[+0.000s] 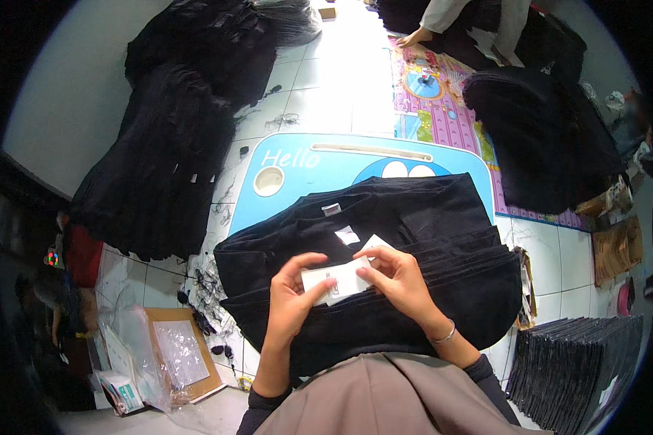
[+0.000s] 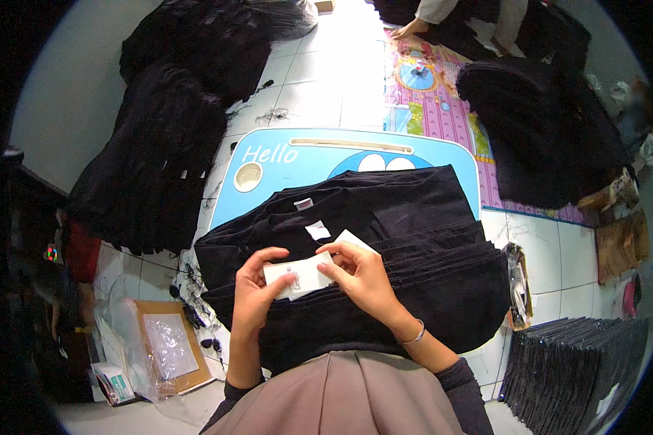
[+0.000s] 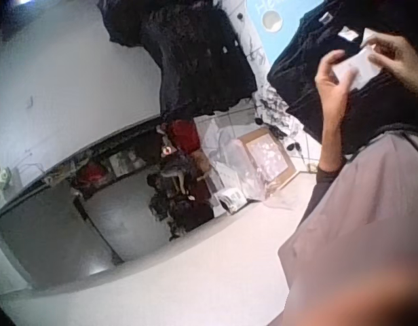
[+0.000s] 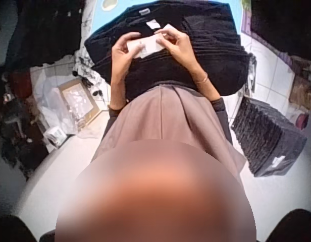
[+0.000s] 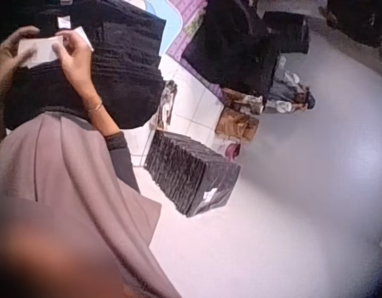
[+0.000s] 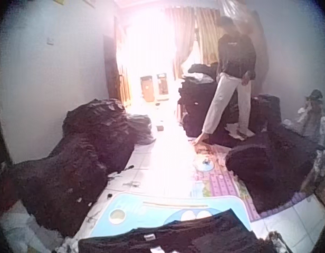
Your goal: The person attaches multiple white tags to a black garment, then folds the garment neatly and places it into a clear plastic bag. The process is repeated for several garments.
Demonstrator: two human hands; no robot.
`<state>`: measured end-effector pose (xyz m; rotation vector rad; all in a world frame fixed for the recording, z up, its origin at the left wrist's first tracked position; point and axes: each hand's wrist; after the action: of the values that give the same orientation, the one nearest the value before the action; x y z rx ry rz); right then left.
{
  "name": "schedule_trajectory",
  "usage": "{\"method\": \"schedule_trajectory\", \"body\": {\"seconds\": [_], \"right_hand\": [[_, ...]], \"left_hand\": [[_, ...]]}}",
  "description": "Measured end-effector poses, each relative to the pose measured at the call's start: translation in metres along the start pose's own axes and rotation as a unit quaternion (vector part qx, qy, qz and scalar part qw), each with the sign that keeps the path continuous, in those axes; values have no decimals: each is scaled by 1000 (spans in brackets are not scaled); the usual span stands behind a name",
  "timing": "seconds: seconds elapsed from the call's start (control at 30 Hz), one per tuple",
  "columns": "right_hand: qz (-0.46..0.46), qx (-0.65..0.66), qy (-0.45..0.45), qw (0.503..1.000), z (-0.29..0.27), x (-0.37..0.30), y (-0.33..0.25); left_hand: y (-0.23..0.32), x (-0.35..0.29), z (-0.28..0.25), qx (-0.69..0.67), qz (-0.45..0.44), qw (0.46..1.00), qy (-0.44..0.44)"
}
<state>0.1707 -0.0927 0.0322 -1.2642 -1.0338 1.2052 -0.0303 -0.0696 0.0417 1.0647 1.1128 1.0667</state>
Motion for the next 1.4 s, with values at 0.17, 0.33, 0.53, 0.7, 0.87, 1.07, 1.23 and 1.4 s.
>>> {"method": "schedule_trajectory", "body": {"seconds": [0.17,0.33,0.53,0.7,0.87,1.07,1.23,1.4], "right_hand": [[-4,-91,136,986,2,-8,6],[-90,-105,259,956,-39,-7,8],[66,100,129,984,-27,-22,1],[19,-49,40,998,-21,-25,3],[-250,-462,228,820,-84,27,10],[-328,-634,104,693,-110,43,-6],[-272,-699,130,649,-135,0,-51],[-262,-666,220,663,-113,-34,-76]], "left_hand": [[-27,4,10,-75,19,985,151],[-33,4,-1,6,-21,996,84],[-34,-16,30,47,110,993,21],[-37,-13,37,-89,5,992,84],[-35,-2,14,-88,26,986,140],[-36,-4,8,-47,48,992,112],[-27,-10,12,-9,91,991,102],[-8,-12,39,182,262,943,-97]]}}
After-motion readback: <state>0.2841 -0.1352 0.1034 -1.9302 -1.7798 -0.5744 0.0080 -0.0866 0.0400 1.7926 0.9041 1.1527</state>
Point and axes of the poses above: each hand's wrist, its own x-axis towards the middle knuckle, its own z-axis out of the palm, y = z × x, and after that the axes turned 8 degrees about y, right-handed
